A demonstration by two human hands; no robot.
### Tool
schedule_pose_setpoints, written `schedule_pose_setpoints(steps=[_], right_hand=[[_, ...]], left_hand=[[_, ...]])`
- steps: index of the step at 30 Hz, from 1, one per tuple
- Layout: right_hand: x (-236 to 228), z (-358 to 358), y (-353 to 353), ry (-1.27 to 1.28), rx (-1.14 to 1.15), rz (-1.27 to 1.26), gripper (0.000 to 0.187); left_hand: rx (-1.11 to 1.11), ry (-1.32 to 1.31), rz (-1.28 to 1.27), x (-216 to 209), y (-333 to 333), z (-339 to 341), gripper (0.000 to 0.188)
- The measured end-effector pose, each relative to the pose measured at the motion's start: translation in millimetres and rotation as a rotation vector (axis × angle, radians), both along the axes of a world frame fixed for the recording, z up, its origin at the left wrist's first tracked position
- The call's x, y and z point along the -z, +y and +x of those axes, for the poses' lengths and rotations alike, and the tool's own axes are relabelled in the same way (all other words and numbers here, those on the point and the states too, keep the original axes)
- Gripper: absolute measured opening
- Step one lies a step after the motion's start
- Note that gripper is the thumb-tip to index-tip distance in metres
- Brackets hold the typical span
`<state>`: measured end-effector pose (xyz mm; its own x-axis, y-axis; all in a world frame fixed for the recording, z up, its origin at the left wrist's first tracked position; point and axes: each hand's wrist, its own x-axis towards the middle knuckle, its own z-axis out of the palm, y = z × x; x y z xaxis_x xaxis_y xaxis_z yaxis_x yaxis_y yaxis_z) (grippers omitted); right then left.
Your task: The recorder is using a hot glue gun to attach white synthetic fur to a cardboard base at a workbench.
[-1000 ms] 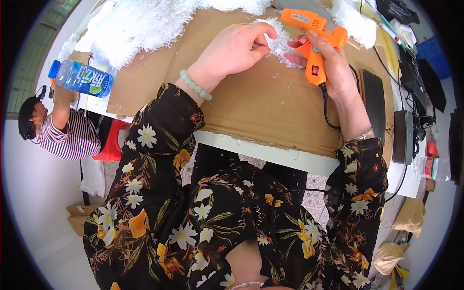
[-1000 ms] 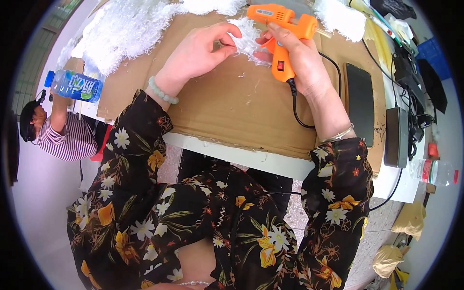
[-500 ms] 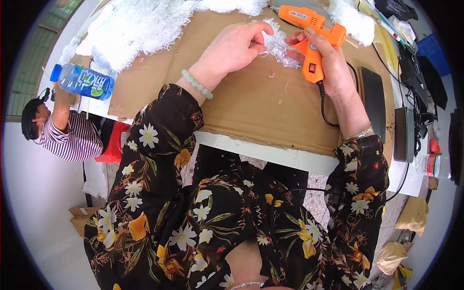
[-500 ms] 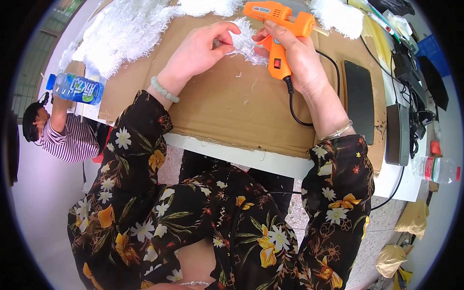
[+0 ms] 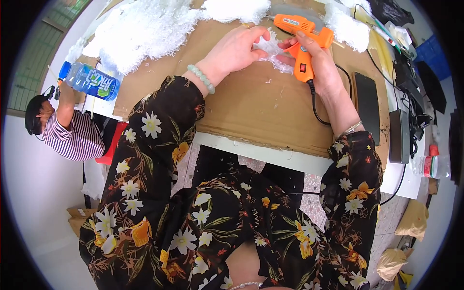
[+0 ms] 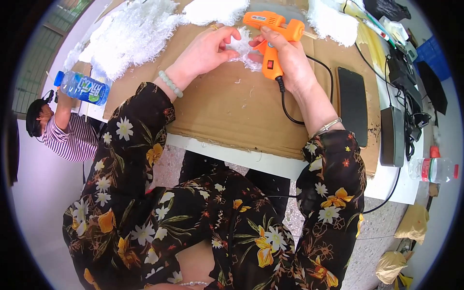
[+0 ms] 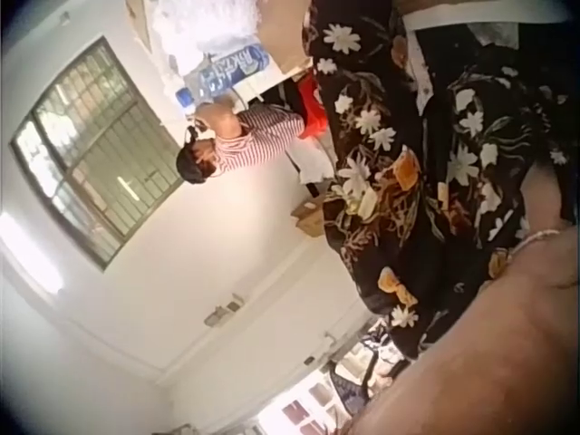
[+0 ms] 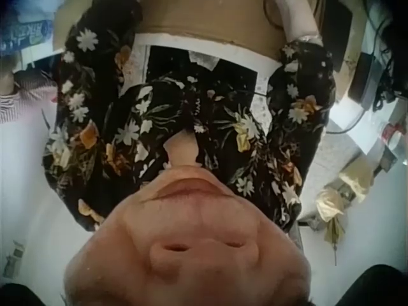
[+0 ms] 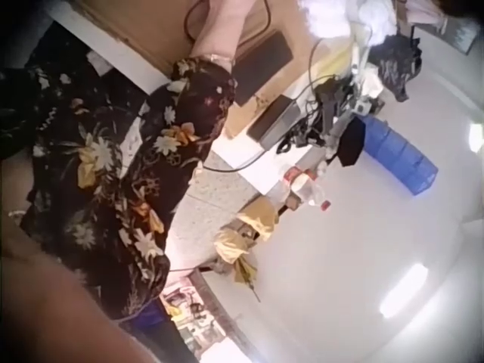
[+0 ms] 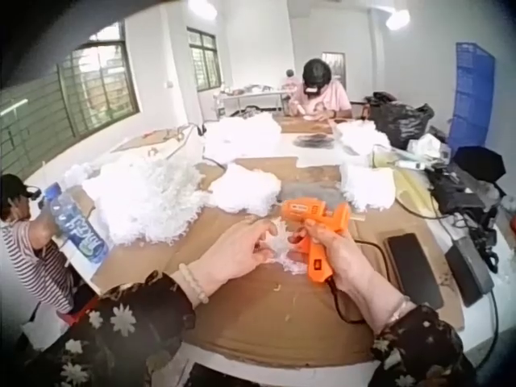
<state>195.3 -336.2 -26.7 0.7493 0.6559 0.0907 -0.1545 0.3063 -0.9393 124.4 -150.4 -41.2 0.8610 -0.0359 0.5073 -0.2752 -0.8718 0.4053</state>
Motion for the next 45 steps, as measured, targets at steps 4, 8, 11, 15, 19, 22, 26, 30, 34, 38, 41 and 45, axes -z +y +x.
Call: schedule_pose_setpoints(steps=[4,8,11,15,19,22,26,30,34,38,41,45], right_hand=[[1,0,-3,0.015,0.017,0.097,0.023],[4,-3,0,-0.02,-0.024,0.03,0.024],[6,-3,-1,-0.039,-0.01,-0.012,0.024],[6,-3,-2,-0.048,-0.006,-0.027,0.025],[8,-2,-3,-0.068,-0.012,-0.012,0.026],[7,-4,-4,-0.054,0.021,0.067,0.027],[5,-2,-9,-0.056,0.091,0.171,0.027],[5,-2,-12,-0.016,0.191,0.122,0.029],[3,-9,-8,0.027,0.198,0.057,0.029],[8,-5,-10,-0.021,0.189,0.037,0.029],[11,-2,-14,-0.033,0.188,0.045,0.029],[8,-4,-10,-0.015,0.173,0.024,0.029]], left_hand=[[0.0,0.128,-0.081,-5,9,-7,0.023],[0.043,0.269,-0.31,8,20,-5,0.015],[0.142,0.283,-0.358,11,26,-2,0.012],[0.13,0.311,-0.238,1,24,-4,0.014],[0.117,0.044,0.15,-1,14,-11,0.013],[0.091,-0.072,0.376,-5,9,-16,0.012],[0.034,0.178,0.187,-20,13,-10,0.009],[0.094,-0.005,0.133,-19,11,9,0.012],[0.186,-0.096,0.322,-8,10,20,0.025],[0.209,-0.044,0.489,-3,6,17,0.031],[0.236,-0.095,0.497,-1,3,25,0.033],[0.151,0.197,-0.254,-23,29,28,0.045]])
